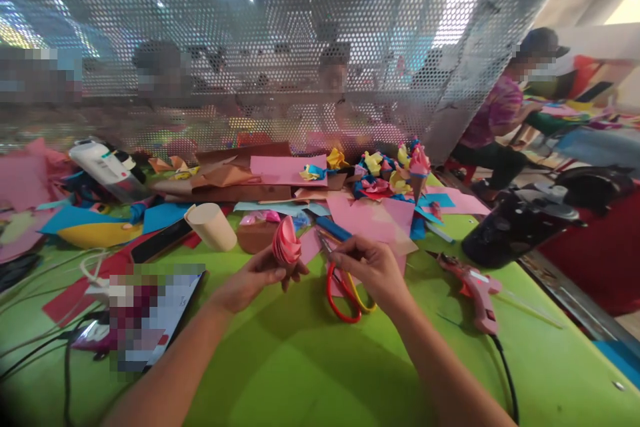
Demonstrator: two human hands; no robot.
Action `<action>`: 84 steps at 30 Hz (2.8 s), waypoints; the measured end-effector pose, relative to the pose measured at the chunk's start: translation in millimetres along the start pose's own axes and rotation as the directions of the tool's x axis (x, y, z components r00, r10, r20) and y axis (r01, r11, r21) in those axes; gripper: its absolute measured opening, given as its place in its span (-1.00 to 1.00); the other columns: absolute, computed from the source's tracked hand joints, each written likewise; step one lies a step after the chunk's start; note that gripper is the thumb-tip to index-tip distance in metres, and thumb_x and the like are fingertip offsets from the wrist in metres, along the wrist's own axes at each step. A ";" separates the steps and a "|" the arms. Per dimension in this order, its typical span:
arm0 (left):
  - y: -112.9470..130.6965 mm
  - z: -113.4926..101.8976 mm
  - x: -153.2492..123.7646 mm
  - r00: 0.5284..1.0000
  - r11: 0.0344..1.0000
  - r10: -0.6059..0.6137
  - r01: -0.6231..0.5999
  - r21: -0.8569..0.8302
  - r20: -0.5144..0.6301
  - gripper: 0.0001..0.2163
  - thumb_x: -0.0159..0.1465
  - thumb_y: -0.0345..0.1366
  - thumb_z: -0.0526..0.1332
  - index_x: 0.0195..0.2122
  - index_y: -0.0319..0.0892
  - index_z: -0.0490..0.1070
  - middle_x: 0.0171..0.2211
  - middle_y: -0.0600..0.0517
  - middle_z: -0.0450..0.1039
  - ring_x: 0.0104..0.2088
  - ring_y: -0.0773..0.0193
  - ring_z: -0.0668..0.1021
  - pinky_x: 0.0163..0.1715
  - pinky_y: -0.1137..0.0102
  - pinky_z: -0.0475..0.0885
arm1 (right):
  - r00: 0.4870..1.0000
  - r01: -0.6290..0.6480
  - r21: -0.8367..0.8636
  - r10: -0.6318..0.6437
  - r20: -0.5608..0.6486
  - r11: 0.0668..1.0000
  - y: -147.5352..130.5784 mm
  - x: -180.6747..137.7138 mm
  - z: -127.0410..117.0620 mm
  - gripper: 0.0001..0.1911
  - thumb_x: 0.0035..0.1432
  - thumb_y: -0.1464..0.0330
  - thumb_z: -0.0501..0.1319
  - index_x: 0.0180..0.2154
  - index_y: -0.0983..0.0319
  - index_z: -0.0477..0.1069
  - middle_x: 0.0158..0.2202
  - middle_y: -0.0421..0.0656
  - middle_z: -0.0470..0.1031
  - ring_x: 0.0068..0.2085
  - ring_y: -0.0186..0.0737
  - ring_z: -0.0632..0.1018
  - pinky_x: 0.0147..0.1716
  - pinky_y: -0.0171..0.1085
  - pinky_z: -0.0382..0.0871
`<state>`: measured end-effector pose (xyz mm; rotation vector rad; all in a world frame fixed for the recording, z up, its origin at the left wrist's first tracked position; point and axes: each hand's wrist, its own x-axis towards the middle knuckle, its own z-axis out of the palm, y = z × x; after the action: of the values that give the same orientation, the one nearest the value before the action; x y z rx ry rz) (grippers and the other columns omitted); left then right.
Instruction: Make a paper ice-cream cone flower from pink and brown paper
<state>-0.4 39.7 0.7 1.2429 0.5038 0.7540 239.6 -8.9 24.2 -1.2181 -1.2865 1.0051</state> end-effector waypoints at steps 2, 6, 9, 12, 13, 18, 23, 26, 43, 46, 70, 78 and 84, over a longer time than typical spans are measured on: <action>-0.1 -0.7 0.2 1.000 1.000 -0.019 0.019 0.003 -0.008 -0.63 0.15 -0.19 0.41 -0.03 -0.15 0.52 -0.17 -0.15 0.61 -0.27 0.18 0.61 -0.41 0.41 0.42 | 0.999 0.014 0.012 -0.014 0.039 1.000 -3.8 -3.0 -0.2 -0.57 0.04 0.00 0.33 -0.52 0.26 0.54 -0.55 -0.14 0.52 -0.51 -0.29 0.45 -0.50 -0.33 0.32; 0.4 -0.8 0.5 0.996 0.998 -0.052 0.054 0.030 -0.066 -0.61 0.14 -0.18 0.42 -0.02 -0.18 0.51 -0.15 -0.15 0.59 -0.28 0.21 0.58 -0.39 0.42 0.40 | 0.997 0.066 -0.049 -0.064 0.035 0.997 -8.6 -7.5 2.3 -0.67 0.12 0.11 0.29 -0.45 0.25 0.56 -0.52 -0.15 0.52 -0.50 -0.30 0.45 -0.50 -0.34 0.32; 1.7 0.1 0.6 0.993 0.994 -0.076 0.081 0.068 -0.086 -0.61 0.12 -0.15 0.43 -0.06 -0.20 0.53 -0.17 -0.13 0.58 -0.27 0.21 0.57 -0.38 0.42 0.38 | 0.987 0.160 -0.130 -0.163 -0.011 0.978 -10.1 -10.8 3.5 -0.81 0.09 0.25 0.33 -0.28 0.21 0.58 -0.41 -0.16 0.56 -0.46 -0.29 0.47 -0.47 -0.34 0.35; 2.7 0.9 0.9 0.991 0.987 -0.106 0.115 0.109 -0.085 -0.62 0.12 -0.11 0.42 -0.10 -0.20 0.54 -0.20 -0.10 0.57 -0.26 0.21 0.57 -0.38 0.43 0.37 | 0.964 0.263 -0.192 -0.265 0.019 0.945 -13.7 -14.9 3.8 -0.87 0.15 0.32 0.30 -0.24 0.16 0.60 -0.37 -0.16 0.58 -0.39 -0.26 0.52 -0.41 -0.32 0.40; 2.8 1.1 1.2 0.990 0.984 -0.116 0.125 0.124 -0.082 -0.62 0.13 -0.09 0.41 -0.10 -0.20 0.54 -0.21 -0.10 0.57 -0.26 0.21 0.56 -0.39 0.43 0.36 | 0.956 0.292 -0.207 -0.289 0.045 0.934 -15.4 -16.3 4.0 -0.88 0.17 0.34 0.29 -0.25 0.14 0.60 -0.36 -0.16 0.58 -0.36 -0.25 0.53 -0.39 -0.32 0.40; 1.5 0.9 2.7 0.987 0.967 -0.158 0.161 0.198 -0.030 -0.55 0.16 -0.04 0.37 0.00 -0.20 0.49 -0.19 -0.11 0.56 -0.26 0.22 0.55 -0.44 0.46 0.32 | 0.929 0.367 -0.236 -0.342 0.138 0.900 -21.4 -19.7 7.2 -0.85 0.20 0.39 0.25 -0.21 0.15 0.59 -0.36 -0.15 0.56 -0.37 -0.26 0.53 -0.40 -0.34 0.41; -0.2 0.3 2.8 0.982 0.954 -0.187 0.180 0.239 0.010 -0.54 0.20 -0.04 0.34 0.03 -0.21 0.43 -0.15 -0.14 0.56 -0.30 0.27 0.53 -0.46 0.47 0.31 | 0.911 0.409 -0.324 -0.366 0.188 0.853 -17.3 -17.5 10.3 -0.83 0.20 0.41 0.24 -0.19 0.18 0.59 -0.37 -0.15 0.56 -0.43 -0.30 0.51 -0.45 -0.36 0.37; -1.4 -0.1 2.5 0.981 0.951 -0.193 0.183 0.248 0.016 -0.52 0.21 -0.04 0.33 0.07 -0.20 0.40 -0.14 -0.15 0.56 -0.30 0.27 0.53 -0.48 0.48 0.29 | 0.885 0.465 -0.377 -0.412 0.216 0.801 -13.5 -16.2 11.3 -0.84 0.21 0.43 0.24 -0.19 0.19 0.57 -0.35 -0.14 0.56 -0.40 -0.28 0.53 -0.41 -0.34 0.38; 7.1 3.9 2.4 0.967 0.935 -0.250 0.225 0.275 0.057 -0.60 0.21 -0.05 0.32 -0.05 -0.22 0.43 -0.20 -0.10 0.55 -0.37 0.33 0.49 -0.53 0.50 0.24 | 0.821 0.570 -0.437 -0.461 0.337 0.696 -8.8 -14.6 9.5 -0.91 0.19 0.49 0.23 -0.29 0.20 0.47 -0.36 -0.16 0.52 -0.42 -0.31 0.47 -0.41 -0.35 0.30; 7.3 4.2 2.2 0.968 0.938 -0.246 0.222 0.266 0.059 -0.61 0.21 -0.05 0.32 -0.06 -0.22 0.43 -0.22 -0.10 0.55 -0.38 0.34 0.48 -0.53 0.50 0.23 | 0.828 0.559 -0.434 -0.445 0.342 0.706 -8.2 -14.6 9.1 -0.91 0.19 0.48 0.22 -0.29 0.20 0.47 -0.35 -0.16 0.52 -0.42 -0.31 0.47 -0.41 -0.35 0.30; 4.7 6.8 3.5 0.963 0.937 -0.260 0.234 0.260 0.072 -0.61 0.22 -0.07 0.31 -0.05 -0.24 0.45 -0.26 -0.08 0.54 -0.39 0.34 0.47 -0.52 0.49 0.24 | 0.815 0.577 -0.456 -0.446 0.370 0.677 -7.3 -13.3 10.1 -0.92 0.19 0.48 0.22 -0.32 0.19 0.45 -0.31 -0.13 0.57 -0.36 -0.26 0.51 -0.37 -0.33 0.32; 7.4 7.7 3.3 0.972 0.951 -0.230 0.213 0.223 0.052 -0.58 0.20 -0.02 0.32 -0.08 -0.25 0.45 -0.28 -0.09 0.53 -0.40 0.34 0.48 -0.54 0.50 0.25 | 0.856 0.508 -0.381 -0.405 0.322 0.773 -11.2 -15.0 10.2 -0.91 0.19 0.43 0.24 -0.23 0.19 0.48 -0.44 -0.21 0.45 -0.49 -0.34 0.44 -0.49 -0.36 0.30; 6.7 6.5 3.9 0.972 0.953 -0.234 0.224 0.207 0.025 -0.61 0.18 -0.06 0.35 -0.09 -0.24 0.45 -0.27 -0.09 0.54 -0.42 0.35 0.47 -0.54 0.50 0.25 | 0.908 0.406 -0.328 -0.338 0.246 0.853 -14.3 -15.5 10.0 -0.90 0.17 0.38 0.25 -0.24 0.19 0.51 -0.47 -0.21 0.46 -0.49 -0.33 0.44 -0.51 -0.35 0.31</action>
<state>5.2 39.3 9.1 1.3604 0.6847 0.4832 227.1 -25.3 35.3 -1.1057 -1.8408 0.6071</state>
